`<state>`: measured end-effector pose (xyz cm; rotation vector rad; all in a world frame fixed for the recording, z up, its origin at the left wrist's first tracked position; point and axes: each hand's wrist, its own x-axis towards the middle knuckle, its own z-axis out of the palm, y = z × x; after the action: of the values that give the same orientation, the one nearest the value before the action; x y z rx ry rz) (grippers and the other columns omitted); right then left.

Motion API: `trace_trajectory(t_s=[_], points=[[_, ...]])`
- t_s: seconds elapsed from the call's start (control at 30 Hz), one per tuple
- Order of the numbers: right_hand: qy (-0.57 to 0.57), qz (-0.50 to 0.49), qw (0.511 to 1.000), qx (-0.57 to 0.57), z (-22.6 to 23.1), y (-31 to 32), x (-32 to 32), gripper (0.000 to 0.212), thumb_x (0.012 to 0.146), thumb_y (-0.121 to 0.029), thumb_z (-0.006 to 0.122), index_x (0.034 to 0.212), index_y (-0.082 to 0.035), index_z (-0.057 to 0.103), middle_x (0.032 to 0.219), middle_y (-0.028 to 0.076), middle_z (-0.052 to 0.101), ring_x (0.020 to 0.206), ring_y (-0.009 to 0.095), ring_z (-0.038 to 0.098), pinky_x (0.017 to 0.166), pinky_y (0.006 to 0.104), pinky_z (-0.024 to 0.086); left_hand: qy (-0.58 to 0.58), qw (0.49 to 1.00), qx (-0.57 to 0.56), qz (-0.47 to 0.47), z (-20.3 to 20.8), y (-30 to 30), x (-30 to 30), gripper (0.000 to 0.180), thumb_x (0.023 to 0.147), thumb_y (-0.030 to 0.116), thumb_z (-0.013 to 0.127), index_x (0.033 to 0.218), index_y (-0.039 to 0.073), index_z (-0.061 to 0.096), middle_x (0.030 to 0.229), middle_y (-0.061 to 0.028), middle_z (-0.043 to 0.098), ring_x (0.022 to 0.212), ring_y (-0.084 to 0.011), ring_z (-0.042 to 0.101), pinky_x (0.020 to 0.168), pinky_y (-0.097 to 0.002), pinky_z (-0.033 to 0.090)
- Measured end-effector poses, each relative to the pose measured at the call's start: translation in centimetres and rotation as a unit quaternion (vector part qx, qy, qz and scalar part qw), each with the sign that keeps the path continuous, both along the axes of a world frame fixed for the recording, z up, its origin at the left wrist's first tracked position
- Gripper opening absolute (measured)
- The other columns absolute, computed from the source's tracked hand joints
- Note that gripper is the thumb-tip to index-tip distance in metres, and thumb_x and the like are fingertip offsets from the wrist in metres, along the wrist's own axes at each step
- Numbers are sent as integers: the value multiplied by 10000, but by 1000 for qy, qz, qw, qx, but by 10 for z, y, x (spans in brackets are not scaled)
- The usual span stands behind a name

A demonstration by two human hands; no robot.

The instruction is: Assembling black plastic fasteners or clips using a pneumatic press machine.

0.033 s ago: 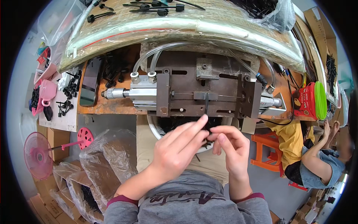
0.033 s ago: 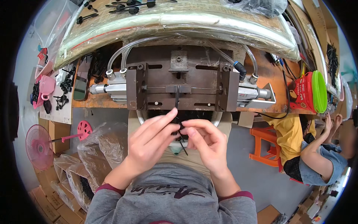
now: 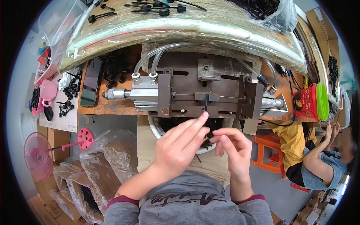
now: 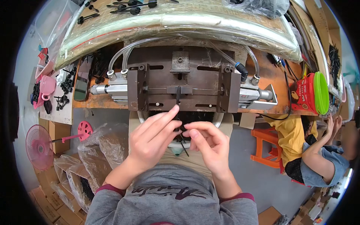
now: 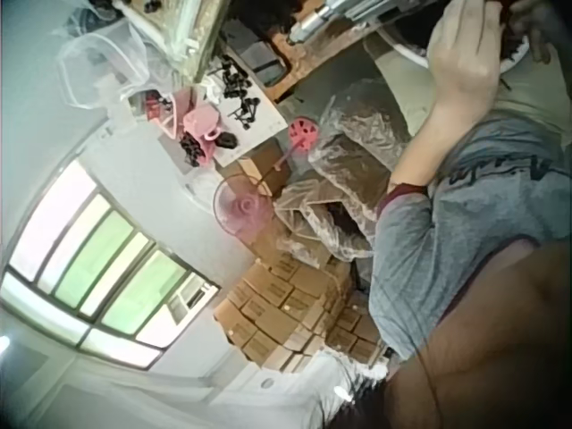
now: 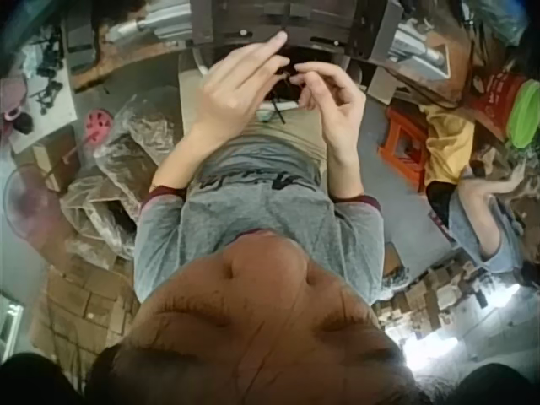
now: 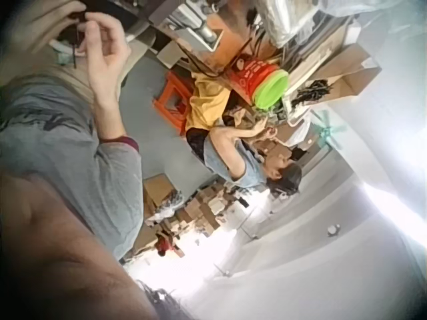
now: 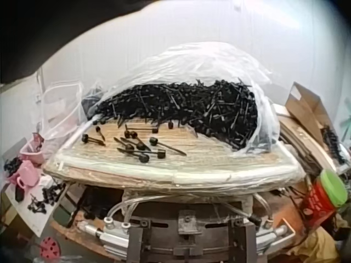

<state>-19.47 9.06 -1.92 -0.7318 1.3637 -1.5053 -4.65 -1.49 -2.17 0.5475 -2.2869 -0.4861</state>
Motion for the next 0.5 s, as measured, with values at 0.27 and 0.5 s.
trace_trajectory(t_s=[0.27,0.5], points=[[6,-3,1000,6,-6,9,0,139,941,-41,610,1034,47,663,901,106,706,680,69,591,614,202,480,-70,993,-68,61,4,-6,-19,232,711,74,731,933,17,700,1214,-114,665,661,-145,639,611,-264,482],[-13,12,1000,9,-8,7,2,132,938,-10,599,1039,49,661,929,106,698,759,89,627,627,207,492,-120,989,-63,55,13,-10,-19,211,724,89,733,925,30,703,1234,-111,658,510,-105,569,502,-227,418]])
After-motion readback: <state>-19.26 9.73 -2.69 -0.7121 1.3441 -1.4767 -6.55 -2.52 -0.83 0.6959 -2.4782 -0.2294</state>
